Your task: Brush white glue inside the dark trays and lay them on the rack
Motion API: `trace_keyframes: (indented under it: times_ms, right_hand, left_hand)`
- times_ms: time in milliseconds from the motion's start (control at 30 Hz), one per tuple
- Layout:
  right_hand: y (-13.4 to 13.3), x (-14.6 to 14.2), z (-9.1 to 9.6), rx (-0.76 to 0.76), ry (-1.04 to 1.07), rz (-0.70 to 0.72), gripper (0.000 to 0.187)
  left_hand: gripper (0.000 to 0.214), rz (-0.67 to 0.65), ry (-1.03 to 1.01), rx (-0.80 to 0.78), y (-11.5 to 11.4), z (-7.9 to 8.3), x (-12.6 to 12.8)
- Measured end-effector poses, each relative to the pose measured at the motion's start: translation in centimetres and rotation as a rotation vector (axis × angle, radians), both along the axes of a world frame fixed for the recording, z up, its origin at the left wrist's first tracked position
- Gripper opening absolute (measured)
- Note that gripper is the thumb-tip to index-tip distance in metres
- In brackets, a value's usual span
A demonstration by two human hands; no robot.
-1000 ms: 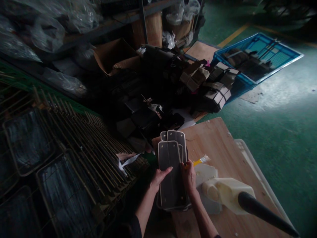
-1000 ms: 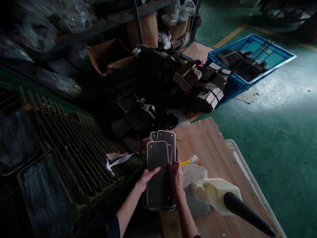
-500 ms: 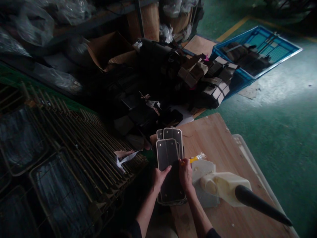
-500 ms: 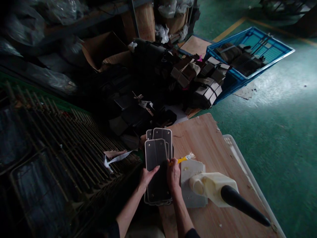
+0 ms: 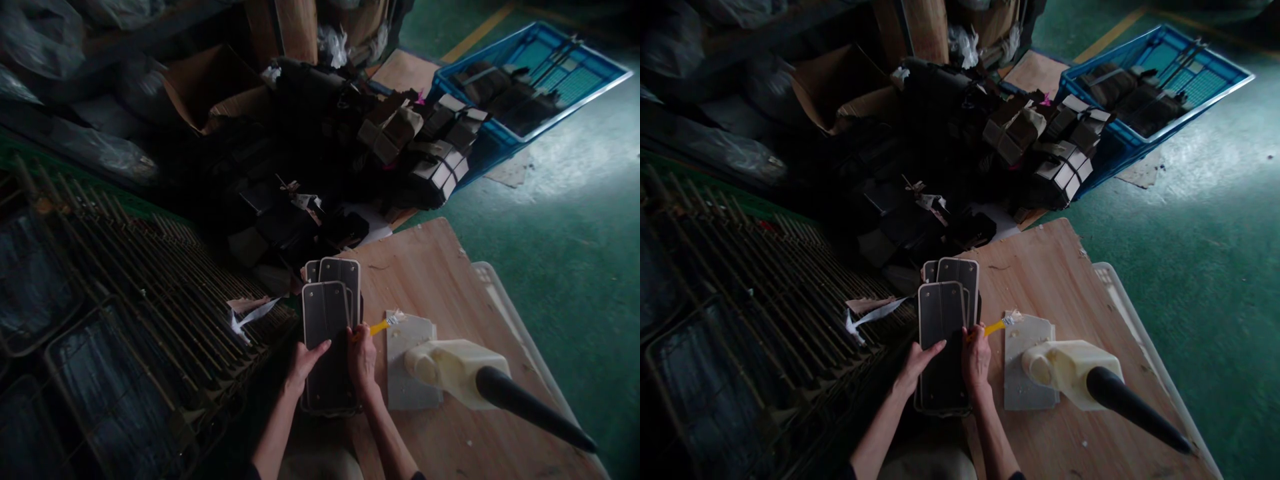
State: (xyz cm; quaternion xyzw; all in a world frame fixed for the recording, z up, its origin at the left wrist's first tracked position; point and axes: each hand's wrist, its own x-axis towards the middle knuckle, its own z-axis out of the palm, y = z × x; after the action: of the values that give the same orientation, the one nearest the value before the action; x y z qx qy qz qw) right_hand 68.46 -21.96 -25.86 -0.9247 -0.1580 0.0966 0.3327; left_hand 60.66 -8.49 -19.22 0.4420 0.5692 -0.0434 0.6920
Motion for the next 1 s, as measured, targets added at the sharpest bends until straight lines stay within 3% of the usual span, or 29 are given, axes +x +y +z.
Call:
trace_keyframes:
  times_ms: [167, 300, 433, 567, 667, 767, 1000]
  right_hand:
    - [-0.1, -1.2, 0.1, 0.015, 0.039, -0.025, 0.038]
    - [-0.2, -1.8, 0.3, 0.021, 0.05, -0.003, 0.036]
    - [-0.4, -1.9, 0.7, 0.02, 0.071, 0.003, 0.035]
    - [-0.9, -2.0, 2.4, 0.051, 0.112, 0.004, 0.034]
    - [-1.7, -2.0, 5.3, 0.054, 0.099, -0.029, 0.038]
    - [-3.1, -1.9, 9.5, 0.018, 0.063, -0.084, 0.045]
    - [-6.2, -3.3, 21.4, -0.106, -0.105, -0.258, 0.05]
  left_hand:
    - [0.069, 0.031, -0.093, -0.191, 0.3, 0.5, -1.4]
    - [0.068, 0.133, -0.155, -0.314, 0.1, -0.2, -2.7]
    - [0.069, 0.151, -0.208, -0.427, -0.3, -1.0, -3.8]
    - [0.068, 0.131, -0.211, -0.364, -0.8, -0.1, -4.4]
    - [0.07, 0.116, -0.273, -0.275, -1.3, 2.2, -4.7]
    - [0.069, 0.088, -0.341, -0.301, -2.0, 5.8, -4.7]
    - [0.079, -0.018, -0.606, -0.38, -1.6, 17.7, -5.1]
